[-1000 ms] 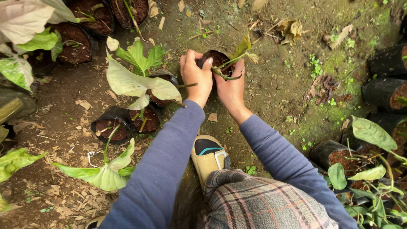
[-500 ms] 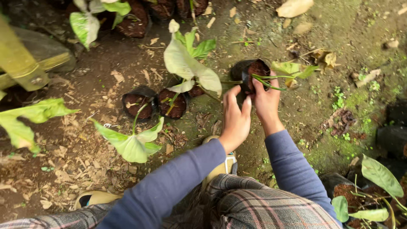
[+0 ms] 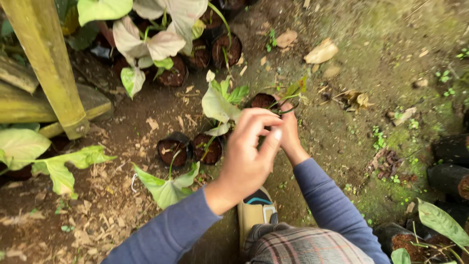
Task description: The person kneels on the ground in a plant nursery and pots seedlings into black plastic grow bags. They pick up a bare-root seedling, place it into a bag of soil, press and firm the soil around the stem by hand, and set the finished bag with a row of other potted plants.
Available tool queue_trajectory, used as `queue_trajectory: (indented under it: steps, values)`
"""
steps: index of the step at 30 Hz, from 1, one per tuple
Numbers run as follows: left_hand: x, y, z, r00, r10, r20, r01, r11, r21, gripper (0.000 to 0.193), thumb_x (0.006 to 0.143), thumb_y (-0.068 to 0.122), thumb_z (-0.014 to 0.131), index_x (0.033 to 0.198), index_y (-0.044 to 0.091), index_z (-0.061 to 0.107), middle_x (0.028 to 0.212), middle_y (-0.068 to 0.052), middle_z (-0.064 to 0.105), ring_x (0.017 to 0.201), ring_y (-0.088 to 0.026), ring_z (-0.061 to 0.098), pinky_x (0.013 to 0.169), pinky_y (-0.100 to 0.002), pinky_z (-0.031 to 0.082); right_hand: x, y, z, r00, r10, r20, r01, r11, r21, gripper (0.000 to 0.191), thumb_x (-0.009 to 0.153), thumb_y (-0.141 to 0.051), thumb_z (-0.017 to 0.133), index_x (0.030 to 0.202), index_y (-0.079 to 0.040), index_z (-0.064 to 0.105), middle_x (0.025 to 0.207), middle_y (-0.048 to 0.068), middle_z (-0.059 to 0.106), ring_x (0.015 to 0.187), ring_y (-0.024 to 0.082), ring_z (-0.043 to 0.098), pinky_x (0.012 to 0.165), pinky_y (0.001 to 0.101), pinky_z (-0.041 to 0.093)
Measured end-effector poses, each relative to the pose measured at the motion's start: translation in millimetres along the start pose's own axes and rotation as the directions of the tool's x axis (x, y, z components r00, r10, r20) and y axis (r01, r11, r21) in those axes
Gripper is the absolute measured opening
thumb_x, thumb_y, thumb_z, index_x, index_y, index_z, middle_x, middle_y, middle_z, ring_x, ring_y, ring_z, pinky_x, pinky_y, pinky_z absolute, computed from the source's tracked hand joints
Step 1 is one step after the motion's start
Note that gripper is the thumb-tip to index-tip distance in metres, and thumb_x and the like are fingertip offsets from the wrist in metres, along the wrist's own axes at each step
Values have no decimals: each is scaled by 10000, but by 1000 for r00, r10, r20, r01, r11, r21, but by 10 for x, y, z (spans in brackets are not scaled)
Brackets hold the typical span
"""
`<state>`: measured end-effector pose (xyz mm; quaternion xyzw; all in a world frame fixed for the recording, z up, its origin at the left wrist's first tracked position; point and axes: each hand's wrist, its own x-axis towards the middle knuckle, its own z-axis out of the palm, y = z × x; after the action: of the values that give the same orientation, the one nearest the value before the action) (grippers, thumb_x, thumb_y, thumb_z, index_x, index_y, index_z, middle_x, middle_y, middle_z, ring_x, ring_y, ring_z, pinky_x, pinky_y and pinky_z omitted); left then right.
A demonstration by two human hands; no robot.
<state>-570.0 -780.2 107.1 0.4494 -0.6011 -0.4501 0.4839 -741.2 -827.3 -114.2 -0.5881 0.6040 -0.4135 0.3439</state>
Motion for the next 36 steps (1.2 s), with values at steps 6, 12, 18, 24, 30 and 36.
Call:
queue_trajectory:
  steps: [6, 12, 18, 24, 30, 36]
  values:
    - [354, 120, -396, 996, 78, -47, -71, 988, 138, 93, 1045, 100, 614, 1075, 17, 643, 1179, -99, 627, 1045, -192, 652, 854, -298, 551, -49, 30, -173, 889, 450, 89, -458, 861, 221, 543, 942, -197, 690, 1449, -129, 508, 902, 46, 677, 690, 99, 634, 579, 251, 529]
    - [451, 95, -838, 982, 125, -143, -93, 973, 209, 98, 1077, 97, 592, 1081, 2, 621, 1149, -88, 634, 1027, -171, 638, 853, -282, 536, -254, 108, -502, 933, 254, -255, -185, 946, 265, 203, 1027, -192, 636, 1169, -46, 622, 1010, 13, 653, 770, 84, 629, 648, 198, 502]
    - [430, 75, -1144, 977, 49, -209, 8, 965, 263, 141, 1093, 133, 591, 1095, -3, 628, 1076, -73, 637, 940, -163, 623, 823, -283, 520, 507, -528, -1057, 818, -246, -520, 341, 935, 95, 148, 1159, -38, 576, 1304, -12, 580, 1134, 27, 583, 819, 71, 505, 695, 211, 446]
    - [338, 32, -1247, 985, -70, -160, 112, 957, 268, 170, 1050, 171, 613, 1091, 7, 636, 1073, -83, 641, 958, -174, 663, 829, -297, 552, 1742, -1086, -283, 935, -29, 354, 186, 889, -418, 317, 954, -280, 732, 1155, -37, 700, 1071, 130, 757, 954, 257, 722, 865, 371, 550]
    - [198, 33, -1476, 988, -115, -100, 145, 912, 383, 195, 998, 167, 637, 1106, 4, 643, 1074, -116, 657, 1027, -269, 680, 886, -354, 531, 2287, -732, 410, 732, 413, 541, 49, 760, -648, 486, 1011, -460, 655, 1066, 15, 746, 925, 192, 766, 894, 301, 718, 886, 432, 545]
    - [108, 171, -1672, 977, -191, -94, 213, 869, 446, 213, 985, 181, 638, 1106, 6, 641, 1073, -140, 652, 1033, -330, 664, 887, -400, 525, 2307, -451, 355, 692, 413, 593, -438, 892, -110, 239, 983, -139, 635, 1143, 38, 645, 1052, 195, 718, 870, 285, 715, 793, 363, 615]
